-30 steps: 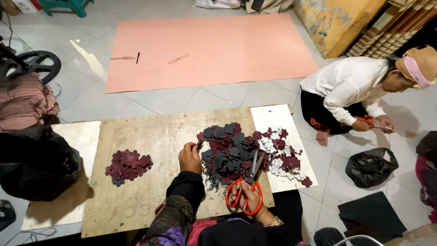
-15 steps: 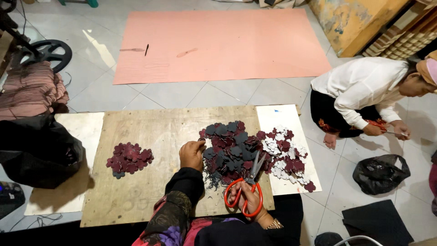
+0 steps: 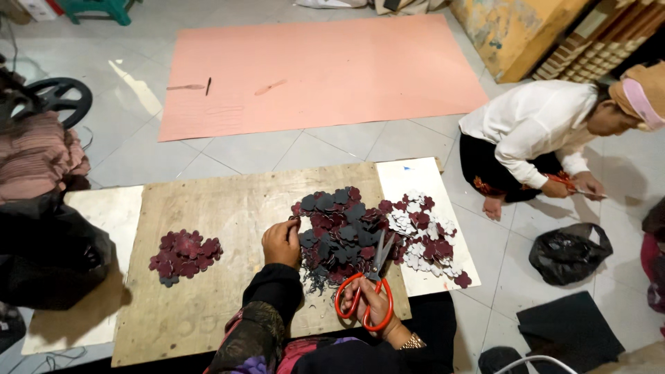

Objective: The person sits at a low wooden board and trims the edges of small flower-shaped fabric pieces with red-handled scissors, working one piece at a time. They rotate each piece while cutting off excess material and place the trimmed piece on a pile with other finished pieces in maroon, gray, and white.

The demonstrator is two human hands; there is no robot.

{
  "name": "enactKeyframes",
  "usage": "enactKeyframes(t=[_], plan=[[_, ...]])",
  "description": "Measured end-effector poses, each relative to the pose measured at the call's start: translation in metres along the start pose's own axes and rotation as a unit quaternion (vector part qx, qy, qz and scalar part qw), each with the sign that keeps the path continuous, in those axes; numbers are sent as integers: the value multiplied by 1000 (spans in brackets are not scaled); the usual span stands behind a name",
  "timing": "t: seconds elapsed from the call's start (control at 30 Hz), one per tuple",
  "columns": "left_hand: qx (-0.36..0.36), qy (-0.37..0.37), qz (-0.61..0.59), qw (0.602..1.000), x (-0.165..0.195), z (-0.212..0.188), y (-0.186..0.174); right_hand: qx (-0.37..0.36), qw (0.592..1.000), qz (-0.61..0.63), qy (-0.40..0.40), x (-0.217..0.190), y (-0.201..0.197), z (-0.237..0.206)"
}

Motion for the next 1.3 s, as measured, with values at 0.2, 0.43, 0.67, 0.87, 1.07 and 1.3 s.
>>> enactKeyframes(t=[0.2, 0.43, 0.67, 0.87, 1.07, 1.3], plan=[[19, -33, -26, 999, -6, -6, -9, -20, 1000, -8, -9, 5, 2, 2], [-3, -253, -367, 895, -53, -32, 10, 6, 990, -139, -30, 28, -16, 8], [-113, -320, -552, 762, -41, -35, 12, 65, 959, -274, 32, 54, -25, 19], [-187, -323, -613, 696, 10, -45, -19, 32, 902, -428, -36, 1, 25, -3], [-221, -294, -595, 715, 39, -51, -44, -42, 938, -341, -42, -24, 76, -38], [-226, -251, -588, 735, 34, -55, -53, -47, 896, -438, -58, 1, 78, -52]])
Point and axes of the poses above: each hand's wrist, its own z-axis towards the middle knuckle, its own y-axis out of the palm, x = y × z, the point moved 7 cm from there along z, towards the middle knuckle, and after that the axes turned 2 degrees about z, right-handed, at the moved point
